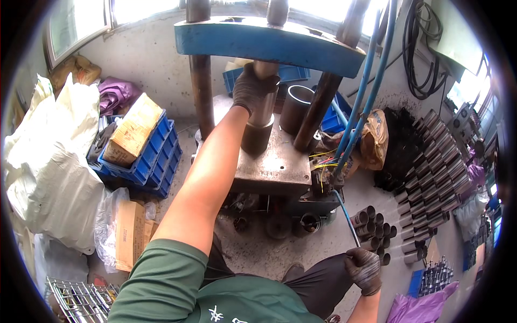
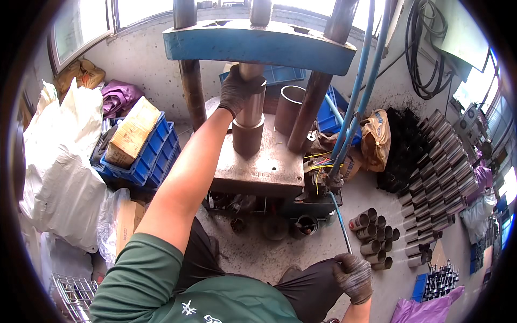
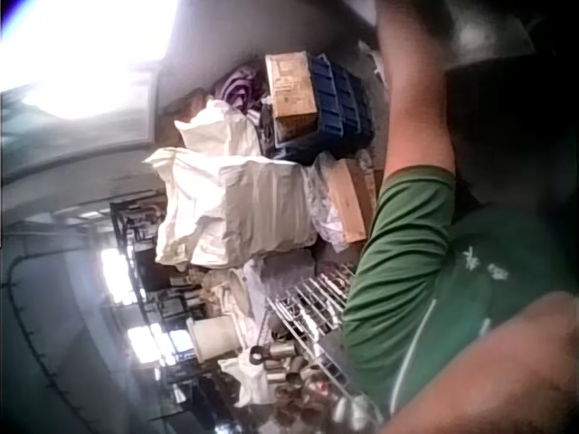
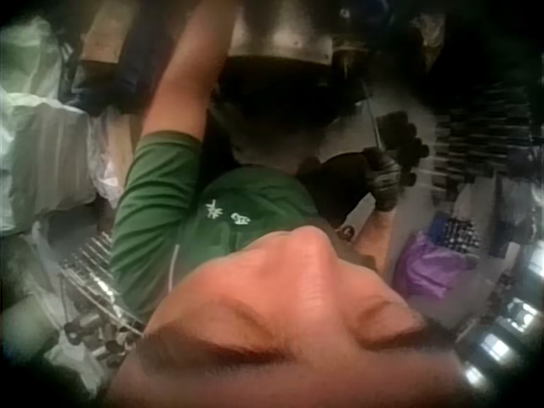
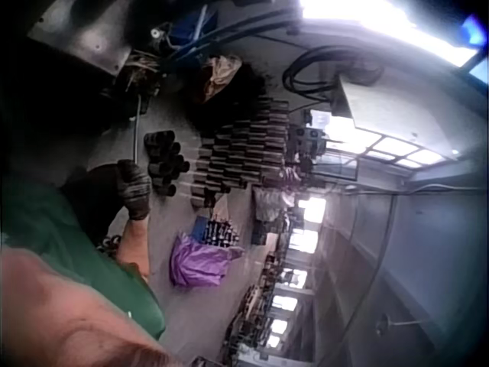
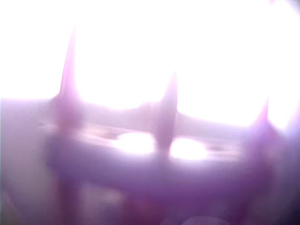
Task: The person disassembles motor components by pressing stators out of metal cylindrical casings with a hydraulic press machine. They pull the separated stators and casings apart by hand, sort them onto the floor, and fetch more casings from a wire basket.
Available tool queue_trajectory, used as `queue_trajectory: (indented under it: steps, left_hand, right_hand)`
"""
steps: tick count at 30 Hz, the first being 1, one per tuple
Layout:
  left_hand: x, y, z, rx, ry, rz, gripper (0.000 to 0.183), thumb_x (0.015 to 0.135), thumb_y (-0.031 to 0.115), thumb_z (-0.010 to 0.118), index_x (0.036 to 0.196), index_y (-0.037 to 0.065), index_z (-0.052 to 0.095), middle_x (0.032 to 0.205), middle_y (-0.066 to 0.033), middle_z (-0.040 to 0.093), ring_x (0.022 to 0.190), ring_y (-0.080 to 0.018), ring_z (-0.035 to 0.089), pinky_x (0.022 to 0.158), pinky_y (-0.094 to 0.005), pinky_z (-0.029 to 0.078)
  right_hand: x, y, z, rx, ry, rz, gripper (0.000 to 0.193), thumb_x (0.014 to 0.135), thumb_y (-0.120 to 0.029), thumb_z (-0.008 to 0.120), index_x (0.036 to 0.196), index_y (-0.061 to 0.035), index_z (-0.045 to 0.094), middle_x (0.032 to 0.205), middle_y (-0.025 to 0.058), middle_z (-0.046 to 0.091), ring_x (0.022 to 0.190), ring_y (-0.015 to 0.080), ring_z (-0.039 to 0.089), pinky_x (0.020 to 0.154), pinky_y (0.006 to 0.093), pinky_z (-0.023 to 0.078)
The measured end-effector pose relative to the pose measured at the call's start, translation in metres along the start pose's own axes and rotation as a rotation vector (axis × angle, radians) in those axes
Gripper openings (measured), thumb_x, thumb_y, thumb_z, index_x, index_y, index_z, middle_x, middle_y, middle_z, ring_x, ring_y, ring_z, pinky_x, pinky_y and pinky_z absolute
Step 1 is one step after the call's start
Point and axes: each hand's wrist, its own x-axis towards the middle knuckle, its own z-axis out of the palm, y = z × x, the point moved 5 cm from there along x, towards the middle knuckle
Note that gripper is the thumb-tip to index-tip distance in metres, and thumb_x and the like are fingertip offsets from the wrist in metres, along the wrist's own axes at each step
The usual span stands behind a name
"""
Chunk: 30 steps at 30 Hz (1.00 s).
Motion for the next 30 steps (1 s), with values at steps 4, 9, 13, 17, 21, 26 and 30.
queue_trajectory:
  steps: [4, 9, 13, 17, 21, 26, 30]
  left_hand:
    - [0.0, -0.006, -0.001, 0.019, 0.03, -0.034, 0.095, 0.069, 0.056, 0.091, 0.135, 0.0, 0.051, 0.123, -0.0235, 0.072, 0.113, -0.0382, 0.071, 0.098, -0.0448, 0.056]
    - [-0.008, -0.001, -0.003, 0.028, -0.006, -0.054, 0.092, 0.072, 0.056, 0.09, 0.136, 0.001, 0.052, 0.125, -0.0242, 0.071, 0.116, -0.0387, 0.07, 0.1, -0.0446, 0.056]
    - [-0.009, -0.009, 0.0, 0.017, -0.014, -0.034, 0.09, 0.075, 0.055, 0.089, 0.137, 0.0, 0.052, 0.128, -0.0241, 0.07, 0.119, -0.0391, 0.069, 0.102, -0.0438, 0.055]
    - [-0.015, -0.013, 0.004, 0.039, 0.011, 0.025, 0.085, 0.078, 0.054, 0.085, 0.136, 0.003, 0.051, 0.124, -0.0264, 0.071, 0.117, -0.0416, 0.07, 0.101, -0.0464, 0.056]
    - [-0.019, -0.004, -0.004, 0.105, -0.002, 0.001, 0.084, 0.078, 0.052, 0.085, 0.136, 0.003, 0.05, 0.125, -0.0258, 0.071, 0.117, -0.0421, 0.069, 0.1, -0.0464, 0.056]
    - [-0.019, -0.001, 0.0, 0.102, 0.012, 0.045, 0.083, 0.079, 0.051, 0.085, 0.137, 0.003, 0.05, 0.125, -0.0251, 0.071, 0.117, -0.0425, 0.069, 0.101, -0.0469, 0.056]
    - [-0.016, 0.004, -0.005, 0.136, -0.015, 0.005, 0.082, 0.079, 0.05, 0.085, 0.137, 0.004, 0.051, 0.124, -0.0251, 0.071, 0.118, -0.0414, 0.069, 0.101, -0.0468, 0.055]
  right_hand:
    - [-0.002, 0.007, 0.001, 0.078, -0.005, 0.052, 0.018, 0.083, -0.007, 0.075, 0.101, -0.0012, 0.076, 0.083, 0.014, 0.075, 0.073, 0.0222, 0.073, 0.071, 0.0342, 0.058]
    - [0.003, -0.011, -0.003, 0.043, -0.017, -0.091, 0.023, 0.084, -0.005, 0.07, 0.107, -0.0021, 0.075, 0.092, 0.015, 0.076, 0.082, 0.028, 0.075, 0.076, 0.0365, 0.06]
    - [0.012, -0.027, -0.01, -0.104, -0.059, -0.23, 0.022, 0.083, -0.004, 0.069, 0.104, -0.0041, 0.074, 0.092, 0.0151, 0.075, 0.084, 0.0331, 0.074, 0.078, 0.0405, 0.059]
    - [0.027, -0.045, -0.027, -0.269, -0.048, -0.387, 0.019, 0.082, -0.003, 0.07, 0.1, -0.0064, 0.074, 0.092, 0.0154, 0.072, 0.086, 0.037, 0.071, 0.079, 0.0442, 0.058]
    - [0.082, -0.063, -0.057, -0.377, 0.194, -0.418, 0.011, 0.091, -0.006, 0.07, 0.101, -0.0081, 0.069, 0.092, 0.015, 0.069, 0.085, 0.0386, 0.068, 0.076, 0.0461, 0.056]
    - [0.176, -0.113, -0.094, -0.547, 0.56, -0.639, 0.01, 0.092, -0.008, 0.07, 0.101, -0.0038, 0.068, 0.092, 0.0175, 0.068, 0.087, 0.0377, 0.066, 0.079, 0.0459, 0.054]
    - [0.23, -0.106, -0.119, -0.49, 0.646, -0.628, 0.01, 0.095, -0.013, 0.07, 0.099, -0.0039, 0.071, 0.091, 0.0178, 0.069, 0.088, 0.0372, 0.067, 0.081, 0.0448, 0.055]
